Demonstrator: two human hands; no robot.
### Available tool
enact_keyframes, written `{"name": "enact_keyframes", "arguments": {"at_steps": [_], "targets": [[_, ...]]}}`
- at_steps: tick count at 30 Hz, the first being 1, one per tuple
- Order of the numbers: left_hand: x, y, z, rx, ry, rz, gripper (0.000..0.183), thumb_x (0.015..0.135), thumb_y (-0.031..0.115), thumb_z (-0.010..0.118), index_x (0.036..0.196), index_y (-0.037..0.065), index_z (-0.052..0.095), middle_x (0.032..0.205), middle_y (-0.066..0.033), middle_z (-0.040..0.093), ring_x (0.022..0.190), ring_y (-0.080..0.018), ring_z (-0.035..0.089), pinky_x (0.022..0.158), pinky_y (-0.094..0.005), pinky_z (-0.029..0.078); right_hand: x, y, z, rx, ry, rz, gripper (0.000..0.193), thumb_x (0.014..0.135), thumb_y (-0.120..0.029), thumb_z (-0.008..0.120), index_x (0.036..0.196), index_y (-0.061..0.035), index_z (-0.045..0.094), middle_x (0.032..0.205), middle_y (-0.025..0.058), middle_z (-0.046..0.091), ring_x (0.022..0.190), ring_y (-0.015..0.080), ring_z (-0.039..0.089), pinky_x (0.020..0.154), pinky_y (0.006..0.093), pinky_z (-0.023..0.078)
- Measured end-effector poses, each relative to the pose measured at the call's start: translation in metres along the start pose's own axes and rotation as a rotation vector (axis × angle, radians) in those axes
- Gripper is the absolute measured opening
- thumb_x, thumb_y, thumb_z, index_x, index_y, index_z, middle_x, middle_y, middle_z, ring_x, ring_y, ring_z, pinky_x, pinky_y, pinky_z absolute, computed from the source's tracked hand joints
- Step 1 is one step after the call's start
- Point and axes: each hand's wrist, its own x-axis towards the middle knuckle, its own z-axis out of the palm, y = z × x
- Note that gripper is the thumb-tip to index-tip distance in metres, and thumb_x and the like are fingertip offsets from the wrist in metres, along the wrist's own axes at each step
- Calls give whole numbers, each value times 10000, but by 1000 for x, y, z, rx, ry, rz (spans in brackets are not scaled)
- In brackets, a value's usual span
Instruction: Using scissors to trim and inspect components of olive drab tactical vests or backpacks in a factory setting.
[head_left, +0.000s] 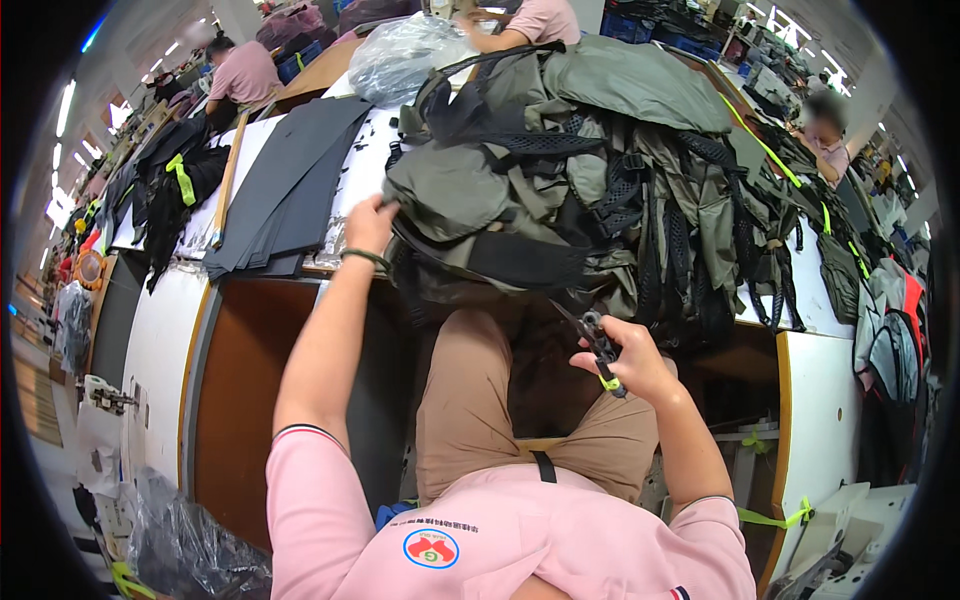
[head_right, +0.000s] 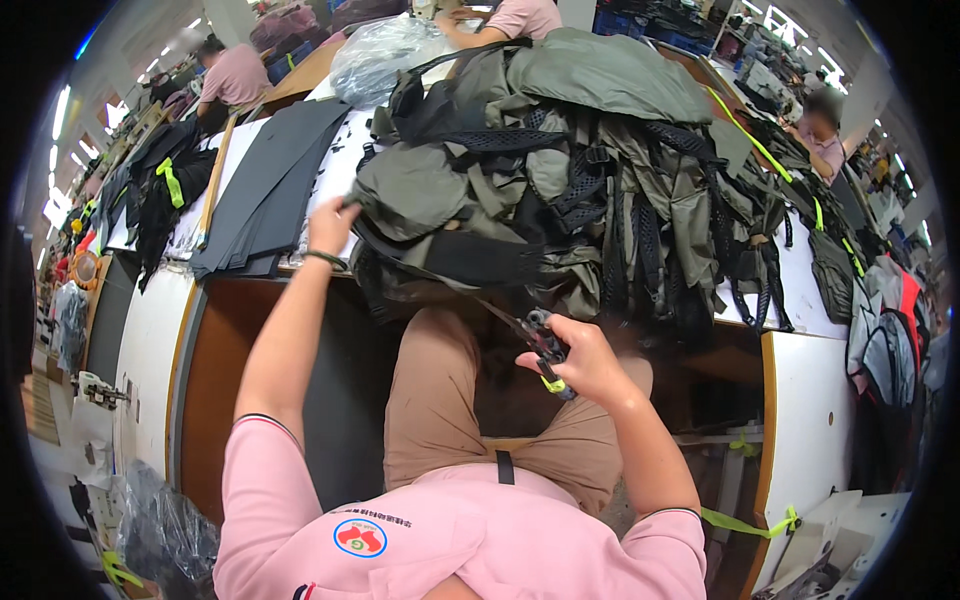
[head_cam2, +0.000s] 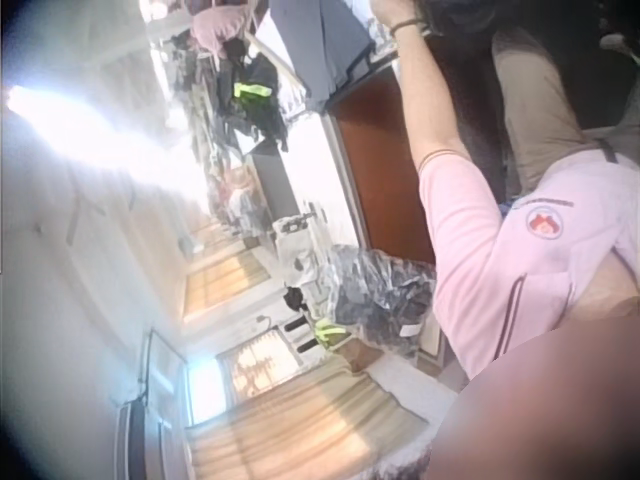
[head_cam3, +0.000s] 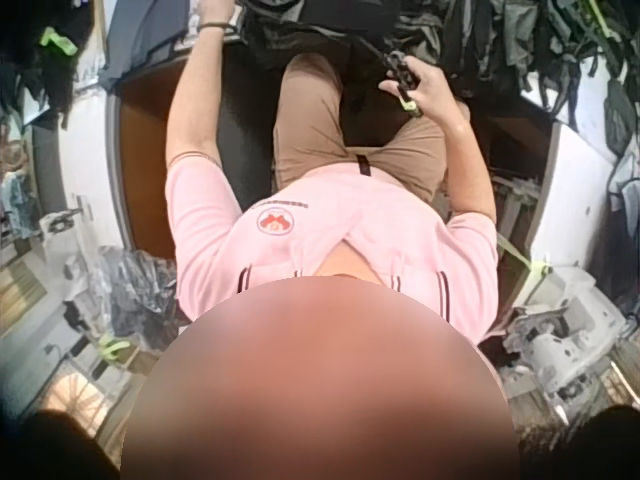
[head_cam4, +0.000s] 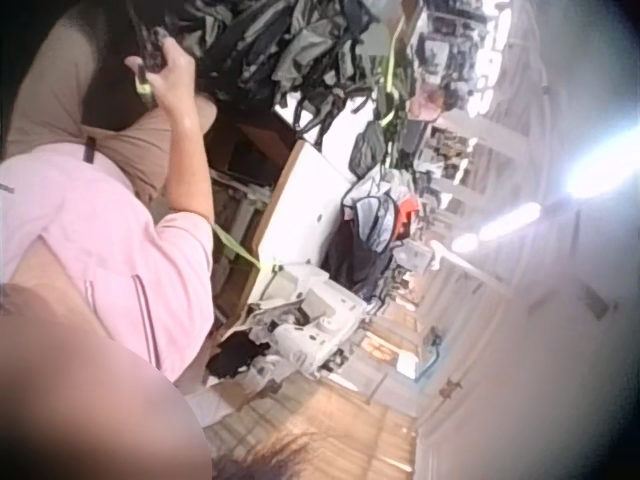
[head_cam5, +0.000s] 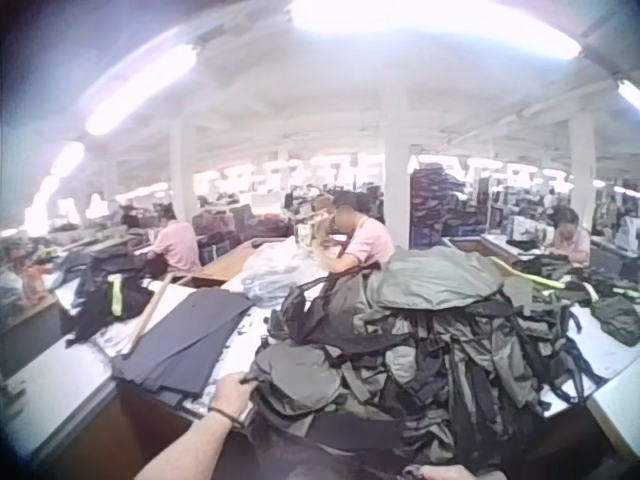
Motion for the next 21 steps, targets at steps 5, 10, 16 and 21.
{"name": "enact_keyframes", "arguments": {"at_steps": [5, 10, 16, 21], "targets": [[62, 73, -110, -38, 468, 414, 172, 868, 126, 687, 1018, 41, 694, 934, -175, 695, 854, -308, 677, 753, -367, 514, -20, 8, -17, 65, 85, 145, 397, 723, -249, 869, 854, -2, 587, 697, 42, 562, 642, 100, 463, 584, 278, 425], [51, 161, -222, -181, 631, 936, 273, 873, -49, 620, 1110, 63, 696, 1022, -77, 724, 933, -178, 682, 835, -279, 519, -25, 18, -23, 259, 166, 219, 298, 752, -136, 846, 873, -15, 601, 718, -18, 559, 664, 54, 478, 594, 227, 413], [-41, 227, -297, 3, 519, 1370, 294, 830, -67, 618, 1095, 31, 696, 1071, -120, 699, 963, -229, 678, 854, -295, 524, -31, 16, -31, 449, 412, 53, 209, 804, -70, 780, 927, -45, 613, 743, -55, 544, 654, 36, 476, 605, 203, 402], [-157, 221, -216, -92, -114, 1511, 192, 693, 72, 682, 873, 11, 703, 1016, -162, 662, 643, -176, 597, 593, -333, 513, -33, 17, -43, 668, 581, -43, 106, 846, -39, 683, 913, -21, 602, 782, 31, 596, 654, 89, 564, 609, 226, 453]]}}
